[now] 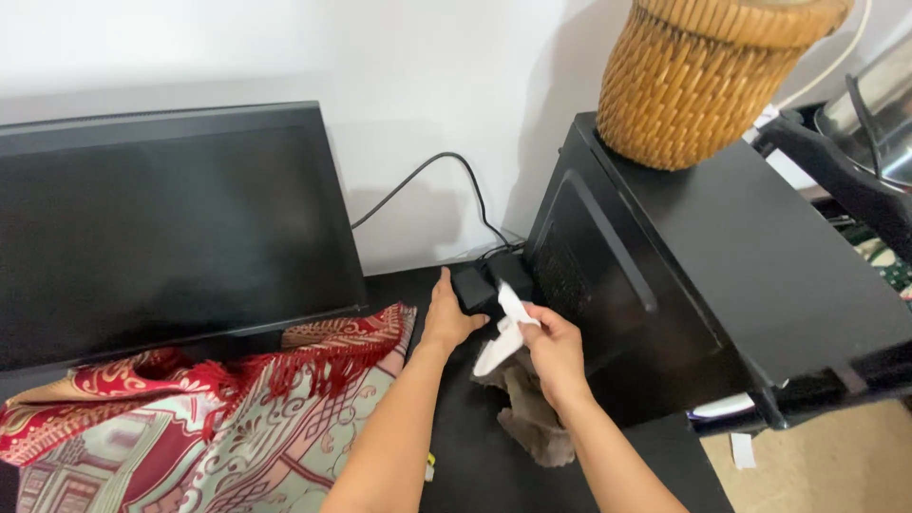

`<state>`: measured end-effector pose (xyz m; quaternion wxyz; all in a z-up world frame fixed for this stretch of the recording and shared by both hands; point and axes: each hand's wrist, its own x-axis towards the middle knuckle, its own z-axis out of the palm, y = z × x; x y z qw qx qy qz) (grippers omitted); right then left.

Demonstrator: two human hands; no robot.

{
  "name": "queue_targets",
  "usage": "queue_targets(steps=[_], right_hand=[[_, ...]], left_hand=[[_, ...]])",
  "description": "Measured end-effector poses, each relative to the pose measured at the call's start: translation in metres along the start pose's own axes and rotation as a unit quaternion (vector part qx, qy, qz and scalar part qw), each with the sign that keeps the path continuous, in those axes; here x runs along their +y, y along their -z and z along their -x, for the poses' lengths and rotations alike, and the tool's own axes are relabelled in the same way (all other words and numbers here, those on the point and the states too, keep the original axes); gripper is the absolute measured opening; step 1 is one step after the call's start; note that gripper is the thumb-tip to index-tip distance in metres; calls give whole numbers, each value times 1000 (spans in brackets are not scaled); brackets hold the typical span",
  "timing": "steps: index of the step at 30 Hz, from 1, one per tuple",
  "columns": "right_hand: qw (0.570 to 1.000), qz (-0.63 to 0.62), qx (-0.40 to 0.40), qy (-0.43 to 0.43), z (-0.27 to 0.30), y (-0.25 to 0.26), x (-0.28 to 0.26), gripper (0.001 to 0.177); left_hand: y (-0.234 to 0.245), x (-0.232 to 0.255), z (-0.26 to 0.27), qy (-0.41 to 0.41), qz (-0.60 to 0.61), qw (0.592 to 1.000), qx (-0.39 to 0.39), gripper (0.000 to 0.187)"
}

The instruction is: Cleaning the desk, PC tower, and peripheral devices and laying a rug.

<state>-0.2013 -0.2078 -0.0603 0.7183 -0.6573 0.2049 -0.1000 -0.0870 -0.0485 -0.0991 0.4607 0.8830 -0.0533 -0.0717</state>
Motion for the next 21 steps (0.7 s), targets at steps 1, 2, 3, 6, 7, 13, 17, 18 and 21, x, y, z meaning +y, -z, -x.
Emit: queue_targets(steps=[1, 2, 3, 6, 7, 13, 17, 18, 21], right_hand=[[1000, 0, -2, 1, -5, -6, -10, 34], [999, -42, -12, 12, -10, -12, -20, 39], [996, -85, -21, 22, -12, -18, -28, 45], [992, -59, -30, 106, -31, -46, -32, 51], [992, -60, -33, 104, -40, -51, -13, 51], [833, 407, -158, 339, -14, -70, 3, 45], [803, 462, -167, 339, 1, -78, -2, 48], [790, 479, -162, 347, -1, -79, -2, 49], [784, 506, -148, 328, -40, -92, -5, 48]], left_hand=[[4, 4, 0, 1, 0, 1000, 2, 131], [8, 7, 2, 5, -2, 1000, 0, 116], [13, 9, 4, 11, -4, 1000, -2, 102], [18, -5, 6, -50, -17, 998, 15, 95], [22, -2, 8, -48, -19, 999, 17, 95], [6, -38, 2, -49, 5, 998, 47, 63], [18, -30, 4, -46, 23, 997, 62, 63], [21, -28, 8, -43, 26, 997, 53, 58], [11, -43, 0, -46, -9, 998, 42, 64]])
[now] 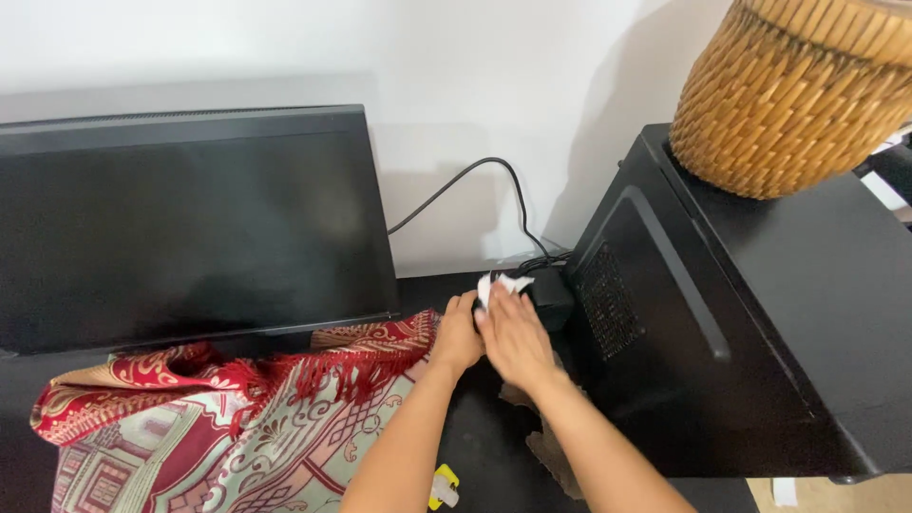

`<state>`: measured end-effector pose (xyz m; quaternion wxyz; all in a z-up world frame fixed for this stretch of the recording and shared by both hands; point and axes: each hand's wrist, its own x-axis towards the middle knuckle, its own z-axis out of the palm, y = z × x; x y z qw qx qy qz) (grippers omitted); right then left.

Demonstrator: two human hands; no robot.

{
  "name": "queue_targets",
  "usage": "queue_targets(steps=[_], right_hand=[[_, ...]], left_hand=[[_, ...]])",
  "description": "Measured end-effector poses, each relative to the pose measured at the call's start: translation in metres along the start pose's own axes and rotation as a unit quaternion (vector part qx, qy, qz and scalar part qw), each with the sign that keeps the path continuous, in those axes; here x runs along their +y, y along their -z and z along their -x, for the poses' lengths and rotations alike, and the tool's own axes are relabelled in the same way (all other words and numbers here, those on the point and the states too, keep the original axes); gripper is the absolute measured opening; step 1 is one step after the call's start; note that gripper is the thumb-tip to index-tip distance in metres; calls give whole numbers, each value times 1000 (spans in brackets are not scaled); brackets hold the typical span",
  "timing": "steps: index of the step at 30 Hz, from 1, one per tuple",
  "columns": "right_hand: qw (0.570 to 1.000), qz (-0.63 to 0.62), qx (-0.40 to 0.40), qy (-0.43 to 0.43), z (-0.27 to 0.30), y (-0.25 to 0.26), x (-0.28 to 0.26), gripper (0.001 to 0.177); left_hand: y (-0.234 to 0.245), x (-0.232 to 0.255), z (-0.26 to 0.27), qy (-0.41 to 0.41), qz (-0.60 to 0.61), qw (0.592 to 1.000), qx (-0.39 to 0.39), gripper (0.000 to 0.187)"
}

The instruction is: Cleaning the desk, PC tower, and peripheral devices and laying a rug.

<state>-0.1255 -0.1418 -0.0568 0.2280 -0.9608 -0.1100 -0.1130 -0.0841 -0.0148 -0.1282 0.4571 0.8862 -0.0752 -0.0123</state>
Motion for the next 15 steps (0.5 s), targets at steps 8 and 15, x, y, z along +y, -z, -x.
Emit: queue_targets(steps=[8, 15], right_hand=[[998, 22, 57, -3, 28, 7, -8, 43], [969, -179, 50, -160, 9, -19, 27, 40]], left_hand=[[40, 33, 1, 16, 9, 998, -64, 83], [38, 2, -9, -43, 41, 997, -56, 88]])
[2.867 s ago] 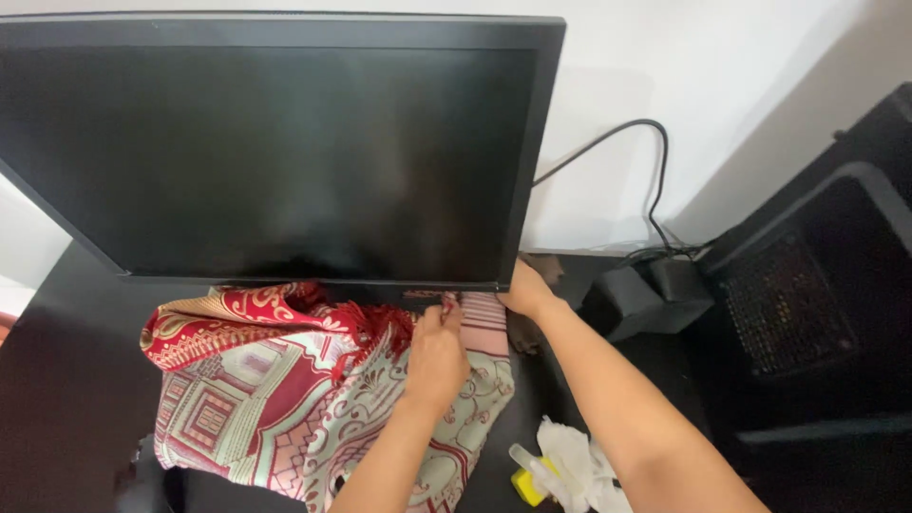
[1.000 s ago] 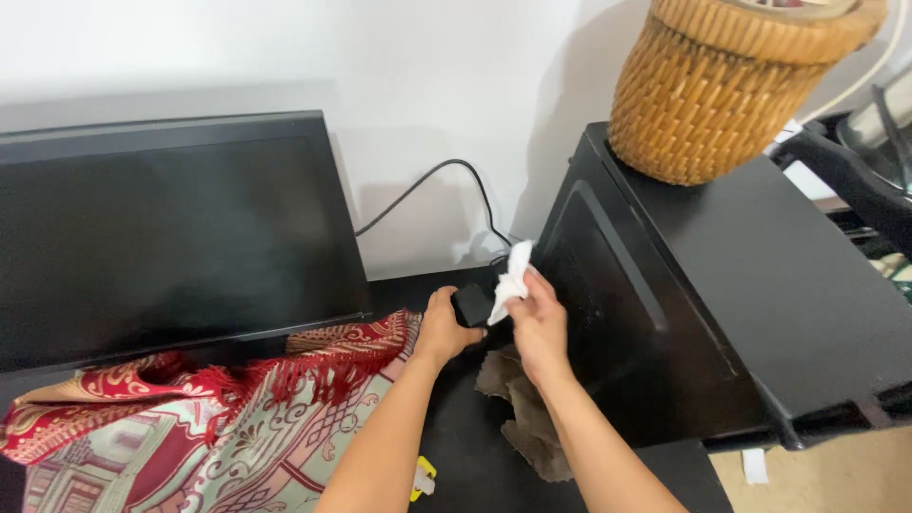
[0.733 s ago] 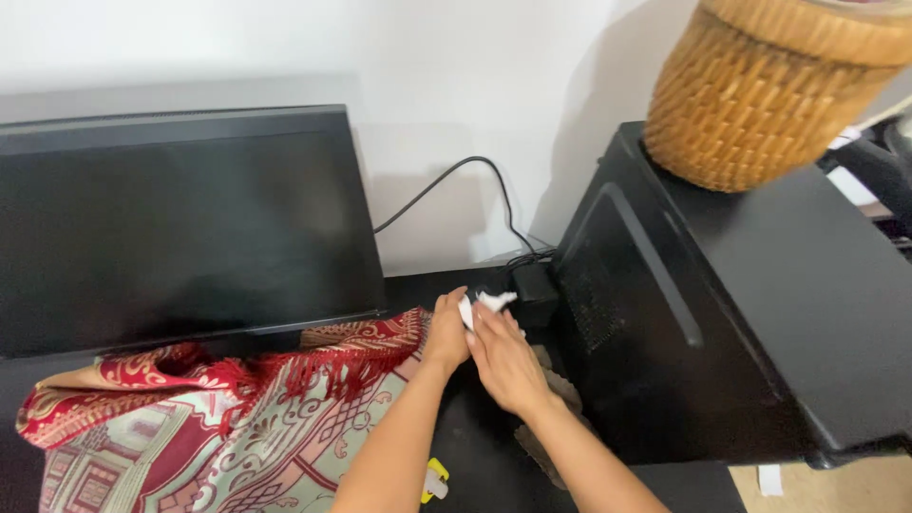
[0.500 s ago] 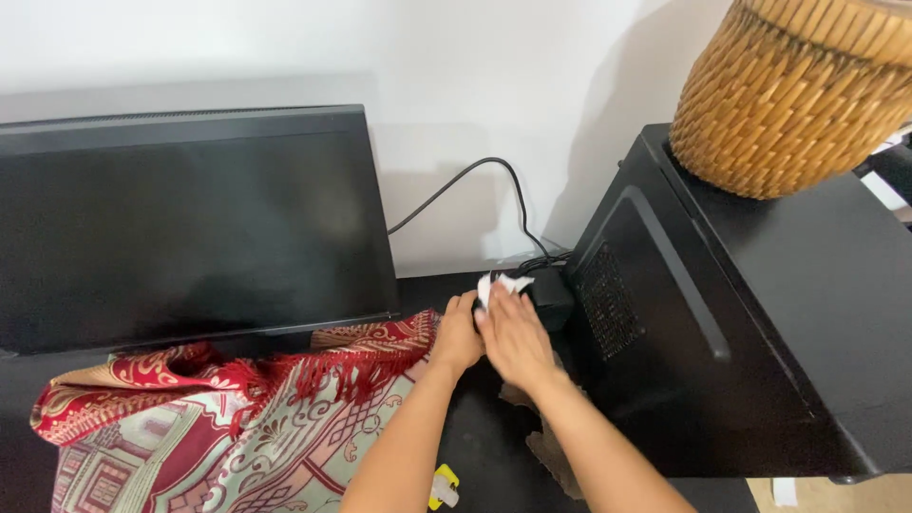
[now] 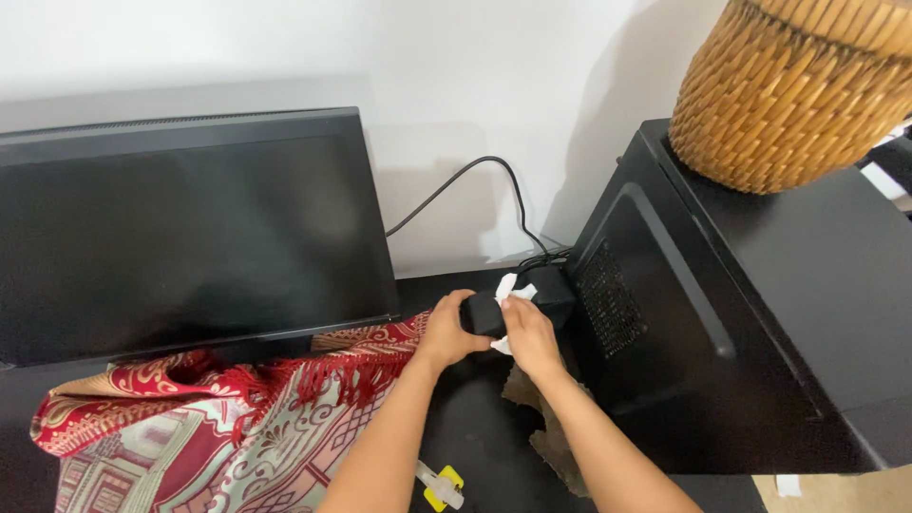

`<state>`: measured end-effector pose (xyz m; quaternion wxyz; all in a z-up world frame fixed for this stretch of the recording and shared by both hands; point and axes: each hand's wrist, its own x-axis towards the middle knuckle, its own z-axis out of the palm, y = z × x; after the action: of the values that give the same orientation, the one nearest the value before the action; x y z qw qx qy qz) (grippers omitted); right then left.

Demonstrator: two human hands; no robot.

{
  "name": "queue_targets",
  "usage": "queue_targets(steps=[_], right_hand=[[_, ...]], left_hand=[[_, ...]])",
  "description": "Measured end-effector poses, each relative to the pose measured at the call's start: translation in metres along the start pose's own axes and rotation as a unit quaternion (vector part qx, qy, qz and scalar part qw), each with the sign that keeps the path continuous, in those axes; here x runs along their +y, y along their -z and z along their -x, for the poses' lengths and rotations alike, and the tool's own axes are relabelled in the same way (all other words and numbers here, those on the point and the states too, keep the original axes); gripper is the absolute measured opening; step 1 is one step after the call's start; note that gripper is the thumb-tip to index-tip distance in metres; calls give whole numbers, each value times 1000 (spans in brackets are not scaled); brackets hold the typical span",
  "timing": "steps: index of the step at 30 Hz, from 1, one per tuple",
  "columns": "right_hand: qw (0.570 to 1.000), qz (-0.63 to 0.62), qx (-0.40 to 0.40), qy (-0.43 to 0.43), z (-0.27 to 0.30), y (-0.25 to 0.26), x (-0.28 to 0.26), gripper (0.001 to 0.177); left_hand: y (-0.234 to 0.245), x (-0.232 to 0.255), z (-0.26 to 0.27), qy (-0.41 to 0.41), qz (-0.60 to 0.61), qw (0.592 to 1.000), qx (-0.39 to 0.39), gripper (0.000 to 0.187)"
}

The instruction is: Cleaning the desk, PC tower, and peripheral devices and laying a rug.

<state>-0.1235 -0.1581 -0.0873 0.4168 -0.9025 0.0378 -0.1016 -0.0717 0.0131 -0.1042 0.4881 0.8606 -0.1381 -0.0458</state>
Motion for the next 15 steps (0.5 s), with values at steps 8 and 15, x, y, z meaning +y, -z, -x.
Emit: queue_targets(steps=[8, 15], right_hand=[[926, -308, 61, -210, 26, -27, 42, 42], [952, -269, 132, -63, -1, 2, 1, 37]], left_hand=[[19, 21, -8, 38, 146, 987, -53, 93], [4, 31, -16, -12, 183, 982, -55, 92]])
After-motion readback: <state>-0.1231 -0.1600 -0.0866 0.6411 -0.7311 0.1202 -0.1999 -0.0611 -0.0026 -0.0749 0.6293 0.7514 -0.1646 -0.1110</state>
